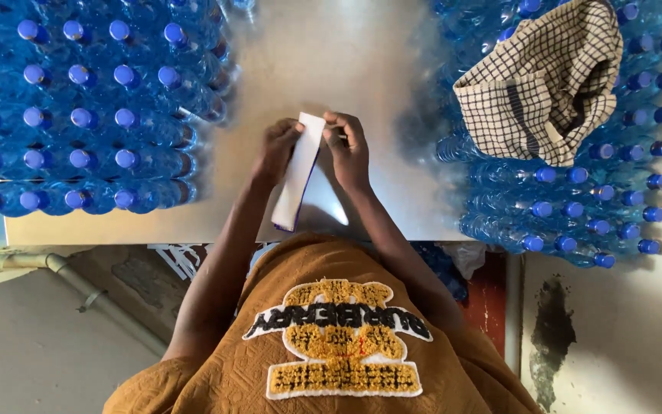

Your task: Manually applying adhesive labels to plastic water bottles at a production station.

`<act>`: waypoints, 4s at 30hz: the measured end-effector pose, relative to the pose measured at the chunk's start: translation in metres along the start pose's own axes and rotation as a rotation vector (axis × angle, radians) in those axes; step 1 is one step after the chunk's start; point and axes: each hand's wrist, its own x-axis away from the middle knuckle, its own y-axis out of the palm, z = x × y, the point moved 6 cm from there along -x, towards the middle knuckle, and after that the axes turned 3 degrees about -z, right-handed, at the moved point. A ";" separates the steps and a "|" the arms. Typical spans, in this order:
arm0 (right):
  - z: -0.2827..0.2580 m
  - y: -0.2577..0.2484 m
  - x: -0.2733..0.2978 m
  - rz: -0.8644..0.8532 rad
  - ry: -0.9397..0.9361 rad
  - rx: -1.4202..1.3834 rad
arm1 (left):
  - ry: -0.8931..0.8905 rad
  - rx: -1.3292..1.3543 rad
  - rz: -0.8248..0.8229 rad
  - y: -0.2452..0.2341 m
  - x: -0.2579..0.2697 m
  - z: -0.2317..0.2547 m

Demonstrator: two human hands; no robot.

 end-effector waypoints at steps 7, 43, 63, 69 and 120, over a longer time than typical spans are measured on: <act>-0.016 0.026 0.002 -0.054 0.242 -0.142 | 0.173 0.354 0.109 -0.001 0.041 0.050; -0.069 -0.003 0.010 0.185 0.203 -0.356 | -0.301 -1.243 0.583 -0.203 0.282 -0.174; -0.107 0.138 0.082 -0.433 0.168 -0.143 | 0.342 -0.067 0.544 -0.071 0.246 0.080; -0.002 0.148 0.072 -0.295 0.270 -0.176 | 0.522 0.266 0.986 -0.146 0.334 0.110; -0.022 -0.204 0.113 0.555 0.426 0.296 | 0.477 -0.799 -0.437 0.294 -0.277 0.004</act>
